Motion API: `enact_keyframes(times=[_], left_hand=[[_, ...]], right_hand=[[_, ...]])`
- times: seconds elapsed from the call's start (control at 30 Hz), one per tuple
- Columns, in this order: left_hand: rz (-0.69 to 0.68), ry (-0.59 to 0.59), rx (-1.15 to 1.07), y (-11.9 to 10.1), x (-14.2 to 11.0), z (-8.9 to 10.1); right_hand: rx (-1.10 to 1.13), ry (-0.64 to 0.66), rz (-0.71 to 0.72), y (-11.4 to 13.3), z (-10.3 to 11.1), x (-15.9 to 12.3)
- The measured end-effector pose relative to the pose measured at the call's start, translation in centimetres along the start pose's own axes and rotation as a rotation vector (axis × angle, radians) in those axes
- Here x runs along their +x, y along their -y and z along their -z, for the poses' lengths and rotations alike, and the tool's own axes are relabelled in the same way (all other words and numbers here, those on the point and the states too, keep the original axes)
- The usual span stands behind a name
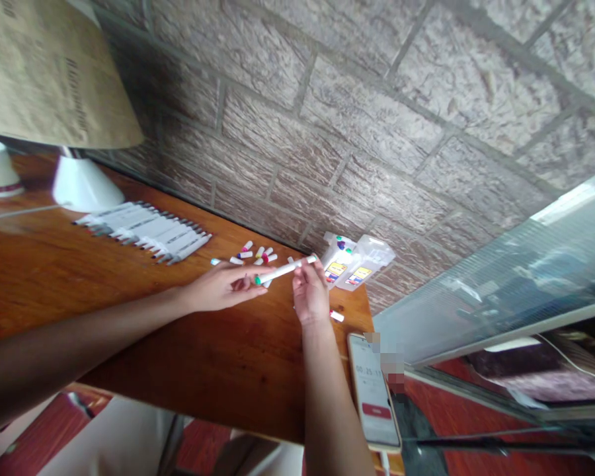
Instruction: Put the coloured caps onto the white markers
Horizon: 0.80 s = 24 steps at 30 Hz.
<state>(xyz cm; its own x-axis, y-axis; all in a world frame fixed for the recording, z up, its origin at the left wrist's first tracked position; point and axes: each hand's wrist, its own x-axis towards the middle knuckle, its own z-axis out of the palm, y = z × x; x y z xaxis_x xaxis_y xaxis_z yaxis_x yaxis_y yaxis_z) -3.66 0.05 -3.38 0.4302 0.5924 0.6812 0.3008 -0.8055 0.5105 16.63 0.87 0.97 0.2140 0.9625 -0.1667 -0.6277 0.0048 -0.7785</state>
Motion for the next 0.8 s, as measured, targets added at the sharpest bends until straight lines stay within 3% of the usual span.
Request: enact_keyframes(times=[0.1,0.23,0.5,0.63,0.8], left_hand=[[-0.078,-0.069,0.035,0.2,0.0,0.0],[-0.079,-0.12,-0.01,0.2,0.1,0.1],[-0.091,-0.071,0.015,0.2,0.0,0.1],[-0.045,-0.018,0.027,0.5,-0.1,0.1],[-0.018,0.13,0.073,0.1,0.0,-0.2]], right_hand=[[-0.128,0.027,-0.046,-1.2,-0.1,-0.3],[-0.229,0.102,-0.1,-2.5,-0.1,-0.6],[-0.319,0.248,-0.146,-3.1,0.5,-0.5],[-0.319,0.299,-0.105,-3.1,0.3,-0.6],[-0.321,0.177,0.144,-2.8,0.1,-0.6]])
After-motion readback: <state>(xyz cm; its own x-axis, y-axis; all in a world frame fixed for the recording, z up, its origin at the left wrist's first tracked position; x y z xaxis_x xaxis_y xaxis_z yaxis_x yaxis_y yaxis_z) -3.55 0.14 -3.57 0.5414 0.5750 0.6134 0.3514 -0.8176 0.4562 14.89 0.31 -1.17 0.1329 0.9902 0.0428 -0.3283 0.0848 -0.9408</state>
